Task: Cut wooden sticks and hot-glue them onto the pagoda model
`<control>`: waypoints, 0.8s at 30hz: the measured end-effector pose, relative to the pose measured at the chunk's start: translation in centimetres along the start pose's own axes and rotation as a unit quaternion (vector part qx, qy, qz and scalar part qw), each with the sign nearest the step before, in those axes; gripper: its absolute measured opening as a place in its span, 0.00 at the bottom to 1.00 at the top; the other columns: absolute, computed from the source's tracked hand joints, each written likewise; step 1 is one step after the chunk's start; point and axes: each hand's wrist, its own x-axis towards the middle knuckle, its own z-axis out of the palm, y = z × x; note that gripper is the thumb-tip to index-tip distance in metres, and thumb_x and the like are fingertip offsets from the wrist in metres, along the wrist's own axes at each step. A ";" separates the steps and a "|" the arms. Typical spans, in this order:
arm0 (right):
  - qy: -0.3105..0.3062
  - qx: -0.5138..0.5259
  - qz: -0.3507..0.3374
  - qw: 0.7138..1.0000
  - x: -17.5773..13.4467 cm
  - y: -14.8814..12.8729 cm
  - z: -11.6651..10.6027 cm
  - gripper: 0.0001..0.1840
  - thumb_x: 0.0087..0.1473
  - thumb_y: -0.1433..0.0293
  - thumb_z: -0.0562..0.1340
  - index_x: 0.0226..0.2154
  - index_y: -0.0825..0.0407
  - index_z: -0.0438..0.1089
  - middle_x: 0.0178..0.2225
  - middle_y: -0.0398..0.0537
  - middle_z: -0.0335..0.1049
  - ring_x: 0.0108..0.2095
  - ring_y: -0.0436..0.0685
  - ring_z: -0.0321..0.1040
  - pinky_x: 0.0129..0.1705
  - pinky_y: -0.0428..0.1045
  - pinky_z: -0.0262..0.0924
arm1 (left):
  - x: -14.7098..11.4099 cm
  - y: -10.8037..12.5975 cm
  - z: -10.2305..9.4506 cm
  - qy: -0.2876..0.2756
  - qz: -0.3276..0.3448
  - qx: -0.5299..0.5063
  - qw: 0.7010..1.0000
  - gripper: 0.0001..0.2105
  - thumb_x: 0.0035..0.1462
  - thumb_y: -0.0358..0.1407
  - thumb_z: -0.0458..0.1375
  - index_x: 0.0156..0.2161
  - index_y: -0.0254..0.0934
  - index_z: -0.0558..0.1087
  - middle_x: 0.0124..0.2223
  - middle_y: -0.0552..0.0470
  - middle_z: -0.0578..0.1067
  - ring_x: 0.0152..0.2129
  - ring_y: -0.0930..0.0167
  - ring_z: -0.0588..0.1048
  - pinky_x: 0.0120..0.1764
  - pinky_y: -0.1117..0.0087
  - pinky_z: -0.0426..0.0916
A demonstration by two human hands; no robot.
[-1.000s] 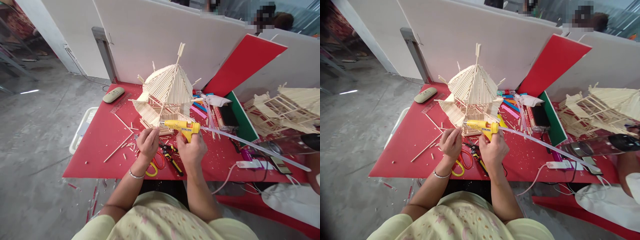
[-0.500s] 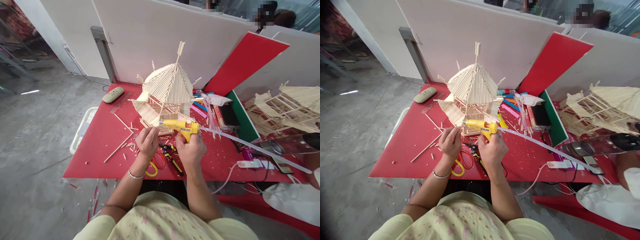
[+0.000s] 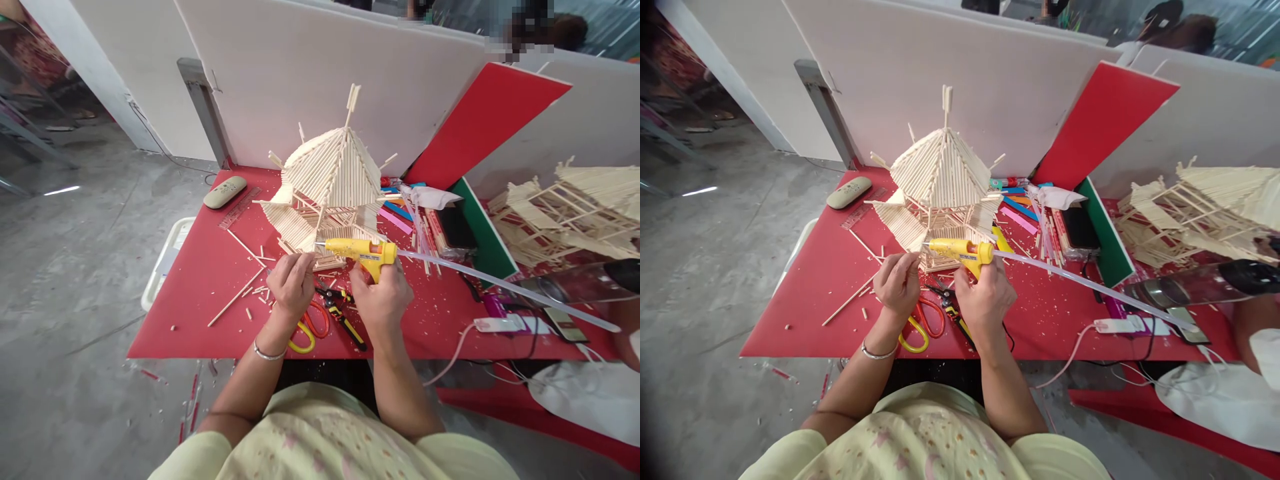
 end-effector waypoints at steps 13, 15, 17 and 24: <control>-0.031 0.013 0.020 0.999 0.1 0.1 0.3 0.13 0.56 0.61 0.61 0.38 0.54 0.72 0.34 0.55 0.76 0.32 0.60 0.70 0.32 0.52 0.60 | -1.0 -0.2 0.6 0.044 -0.063 -0.050 0.996 0.13 0.57 0.30 0.66 0.48 0.37 0.76 0.37 0.49 0.78 0.25 0.76 0.73 0.26 0.74 0.69; -0.031 0.016 0.020 0.999 0.1 0.0 0.3 0.13 0.56 0.61 0.61 0.39 0.53 0.72 0.34 0.54 0.76 0.33 0.60 0.70 0.32 0.51 0.60 | -1.0 -0.2 0.6 0.042 -0.056 -0.052 0.996 0.12 0.58 0.29 0.66 0.47 0.38 0.76 0.37 0.49 0.78 0.26 0.75 0.74 0.27 0.74 0.70; -0.029 0.014 0.018 0.999 0.2 -0.1 0.4 0.13 0.56 0.61 0.61 0.38 0.53 0.72 0.34 0.54 0.75 0.32 0.60 0.70 0.32 0.51 0.60 | -0.9 -0.2 0.6 0.044 -0.054 -0.053 0.996 0.12 0.58 0.28 0.66 0.47 0.38 0.77 0.37 0.49 0.78 0.28 0.74 0.75 0.27 0.74 0.70; -0.025 0.012 0.011 1.000 -0.1 0.1 0.6 0.13 0.56 0.61 0.61 0.37 0.53 0.72 0.32 0.54 0.75 0.30 0.60 0.70 0.31 0.52 0.59 | -0.8 -0.3 0.6 0.050 -0.052 -0.045 0.996 0.10 0.59 0.27 0.65 0.46 0.37 0.78 0.36 0.49 0.79 0.32 0.72 0.77 0.31 0.72 0.72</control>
